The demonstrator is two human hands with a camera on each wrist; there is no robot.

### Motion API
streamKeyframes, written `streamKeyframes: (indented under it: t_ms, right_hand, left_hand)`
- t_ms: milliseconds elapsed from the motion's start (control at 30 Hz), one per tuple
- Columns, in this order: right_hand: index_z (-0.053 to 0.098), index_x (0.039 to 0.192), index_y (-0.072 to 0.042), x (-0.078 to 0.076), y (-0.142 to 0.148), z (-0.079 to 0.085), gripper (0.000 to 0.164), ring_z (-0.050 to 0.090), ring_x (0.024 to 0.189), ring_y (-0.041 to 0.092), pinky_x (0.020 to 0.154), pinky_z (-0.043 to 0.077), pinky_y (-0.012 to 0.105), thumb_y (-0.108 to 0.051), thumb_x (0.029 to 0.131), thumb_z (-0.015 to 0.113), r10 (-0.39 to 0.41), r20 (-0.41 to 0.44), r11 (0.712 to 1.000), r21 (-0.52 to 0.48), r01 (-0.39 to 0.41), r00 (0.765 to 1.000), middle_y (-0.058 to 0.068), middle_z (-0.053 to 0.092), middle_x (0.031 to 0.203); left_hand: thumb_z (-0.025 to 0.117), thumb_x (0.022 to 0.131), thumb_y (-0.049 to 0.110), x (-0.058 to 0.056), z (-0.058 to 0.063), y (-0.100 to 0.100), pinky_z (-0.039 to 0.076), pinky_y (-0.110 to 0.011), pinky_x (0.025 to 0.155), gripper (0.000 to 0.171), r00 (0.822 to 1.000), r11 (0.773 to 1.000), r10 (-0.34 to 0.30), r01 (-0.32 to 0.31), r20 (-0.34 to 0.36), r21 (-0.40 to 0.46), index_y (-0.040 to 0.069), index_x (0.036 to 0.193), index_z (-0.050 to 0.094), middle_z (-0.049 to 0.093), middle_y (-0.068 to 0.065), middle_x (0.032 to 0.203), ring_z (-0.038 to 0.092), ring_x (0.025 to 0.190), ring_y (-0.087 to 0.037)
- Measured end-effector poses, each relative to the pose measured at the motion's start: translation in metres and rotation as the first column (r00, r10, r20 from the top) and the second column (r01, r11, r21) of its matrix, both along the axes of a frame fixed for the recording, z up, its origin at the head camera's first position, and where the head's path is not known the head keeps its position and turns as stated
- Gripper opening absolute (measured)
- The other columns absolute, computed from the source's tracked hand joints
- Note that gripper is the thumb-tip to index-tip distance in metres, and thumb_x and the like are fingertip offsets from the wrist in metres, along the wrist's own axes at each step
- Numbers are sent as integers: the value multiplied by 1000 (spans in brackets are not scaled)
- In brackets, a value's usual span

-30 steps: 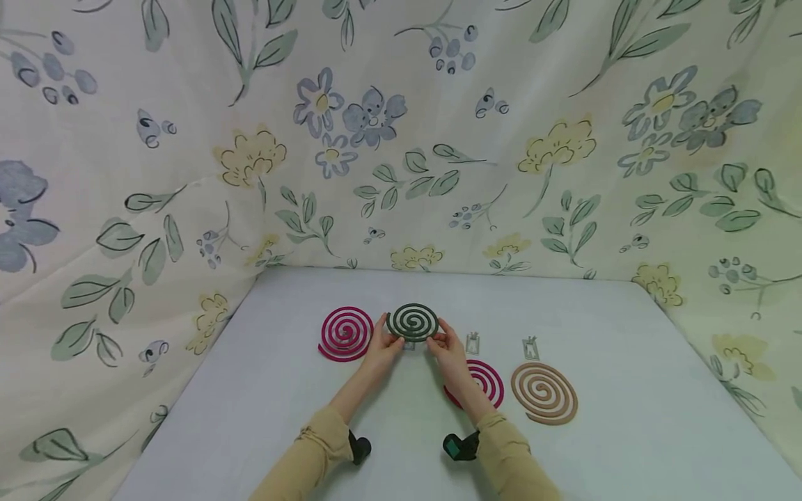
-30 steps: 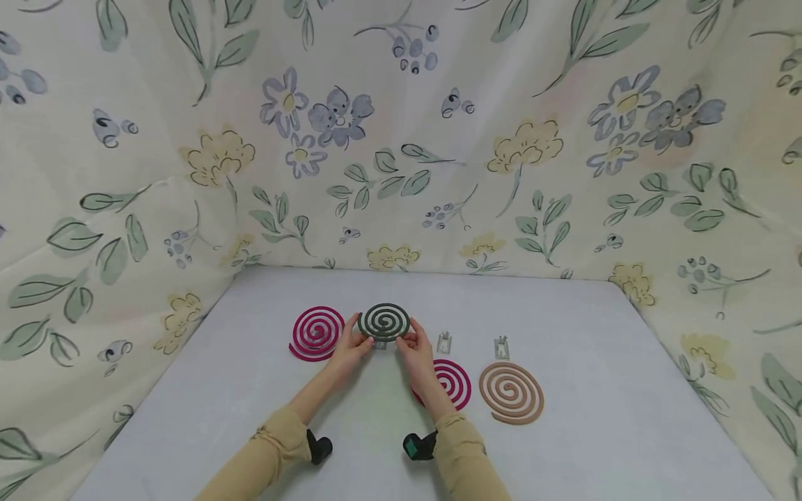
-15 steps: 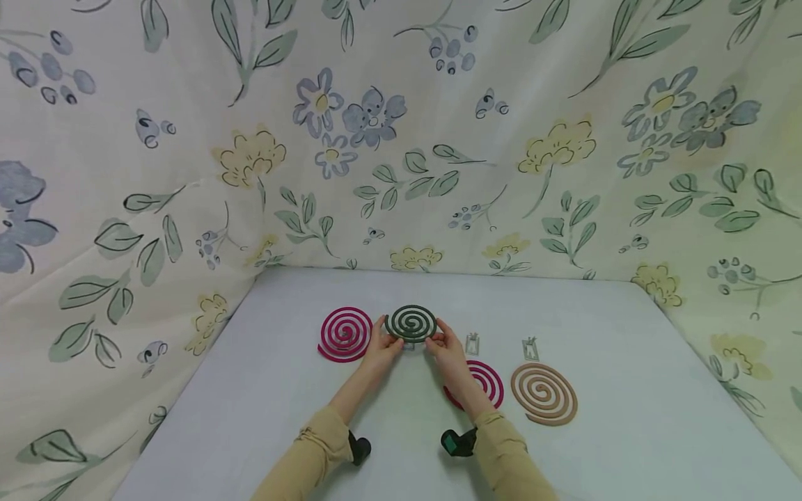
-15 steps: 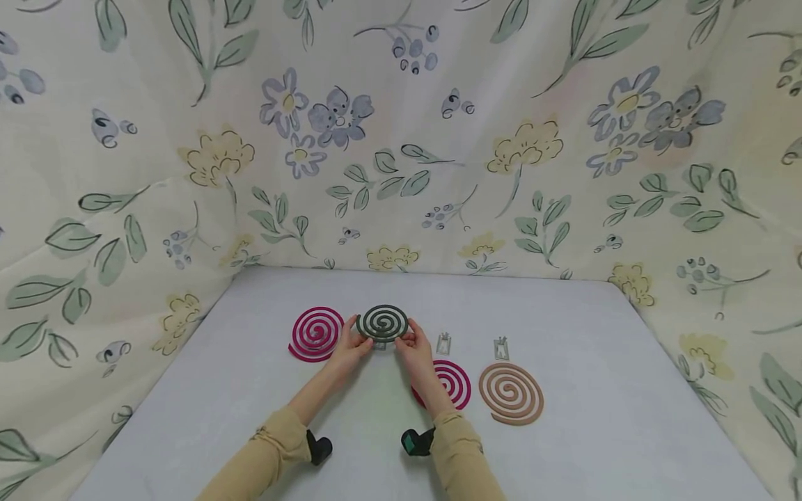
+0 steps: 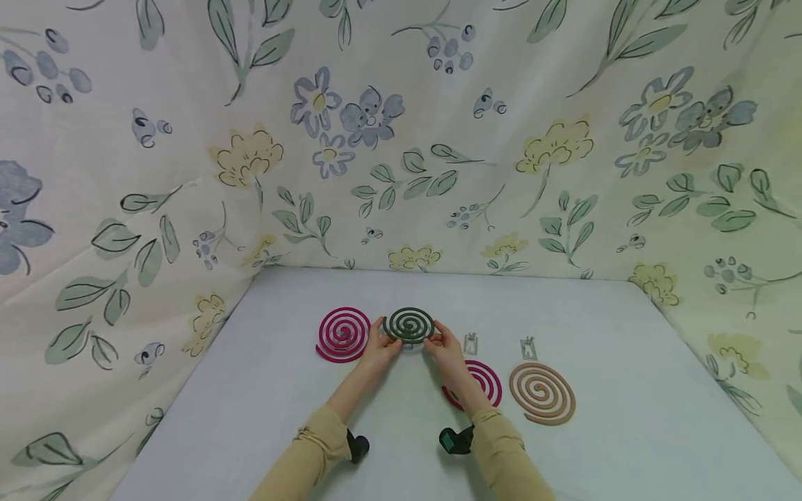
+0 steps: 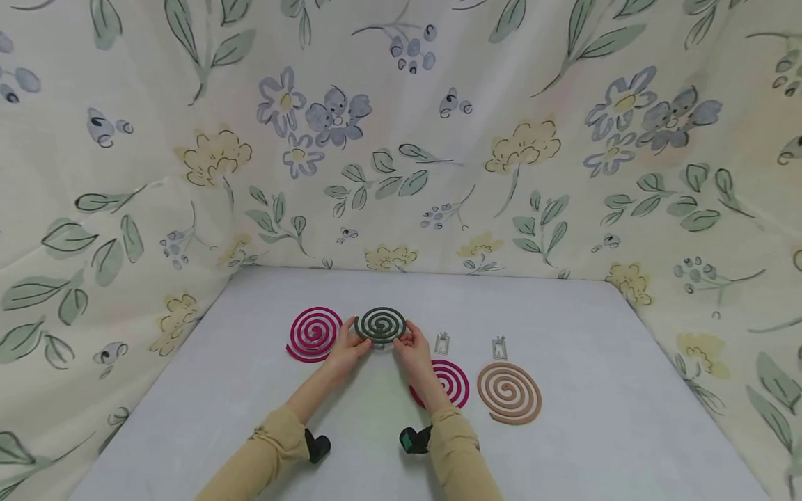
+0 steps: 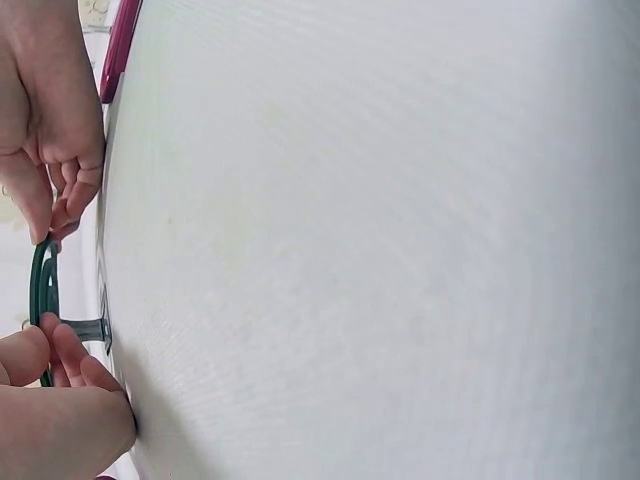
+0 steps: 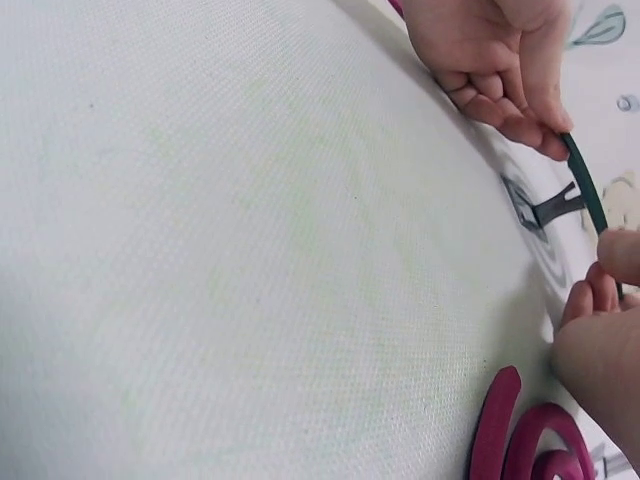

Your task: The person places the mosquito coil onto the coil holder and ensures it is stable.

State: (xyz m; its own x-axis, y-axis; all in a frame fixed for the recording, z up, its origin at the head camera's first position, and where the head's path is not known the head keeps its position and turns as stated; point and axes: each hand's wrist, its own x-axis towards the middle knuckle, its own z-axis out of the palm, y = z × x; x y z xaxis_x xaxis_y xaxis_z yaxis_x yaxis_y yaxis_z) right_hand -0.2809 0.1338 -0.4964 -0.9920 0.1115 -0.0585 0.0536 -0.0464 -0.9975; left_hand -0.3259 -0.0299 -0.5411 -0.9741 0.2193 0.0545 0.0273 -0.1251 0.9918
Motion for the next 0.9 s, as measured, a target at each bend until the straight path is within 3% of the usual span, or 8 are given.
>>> streamKeyframes:
  t_ms: [167,233,333,500,667,733,767,900]
  right_hand:
    - [34,141,7,-3,-1,-1,55,41,80,8,63,38,12,7,90,53,-15,25,1000,-20,15,1000,3,44,91]
    - [34,141,7,-3,-1,-1,55,41,79,8,63,38,12,7,89,53,-16,26,1000,-21,16,1000,2,44,90]
    - [34,141,8,-3,-1,-1,55,42,78,8,63,38,12,6,89,54,-12,27,1000,-19,12,1000,2,44,89]
    - [32,142,8,-1,1,2,55,42,78,8,62,37,13,4,90,53,-1,35,1000,-4,1,999,2,44,89]
    - [30,142,9,1,2,5,56,41,78,8,61,37,13,4,91,53,2,39,1000,-11,-2,999,2,44,90]
    - [30,142,9,2,1,6,57,41,78,8,62,37,13,4,91,54,0,44,1000,-8,0,999,3,44,90]
    - [30,142,9,2,1,6,57,41,78,7,62,37,13,3,91,54,0,49,1000,-6,0,999,3,45,90]
    - [30,142,8,4,1,8,60,43,78,7,64,39,14,3,89,57,8,59,1000,6,-8,998,5,48,93]
  left_hand:
    - [75,81,23,-87,-130,-4,48,-21,82,90,999,998,-41,42,-16,51,28,147,14,69,-5,108,63,97,-7]
    - [76,80,25,-97,-145,-4,47,-21,83,90,1000,999,-31,31,5,32,29,147,15,69,-5,109,63,98,-8]
    - [72,84,21,-93,-138,-5,47,-24,85,88,999,999,-44,44,-10,13,22,148,11,69,-9,110,63,99,-10]
    - [70,85,14,-56,-79,-4,48,-30,85,86,997,996,-83,83,-9,42,12,146,9,70,-12,103,64,93,-14]
    - [72,83,8,-36,-49,-2,49,-28,84,88,998,996,-67,67,-9,52,7,144,8,71,-14,102,65,94,-13]
    - [71,83,9,-44,-63,-3,50,-23,82,86,996,994,-76,79,-45,74,8,142,9,71,-11,103,66,95,-11]
    - [71,83,6,-38,-52,-3,49,-24,84,86,997,995,-68,71,-42,71,8,143,9,71,-13,104,66,96,-12]
    - [73,82,10,-63,-88,-4,51,-26,81,89,996,993,-84,86,-27,81,10,144,9,70,-13,104,66,95,-14]
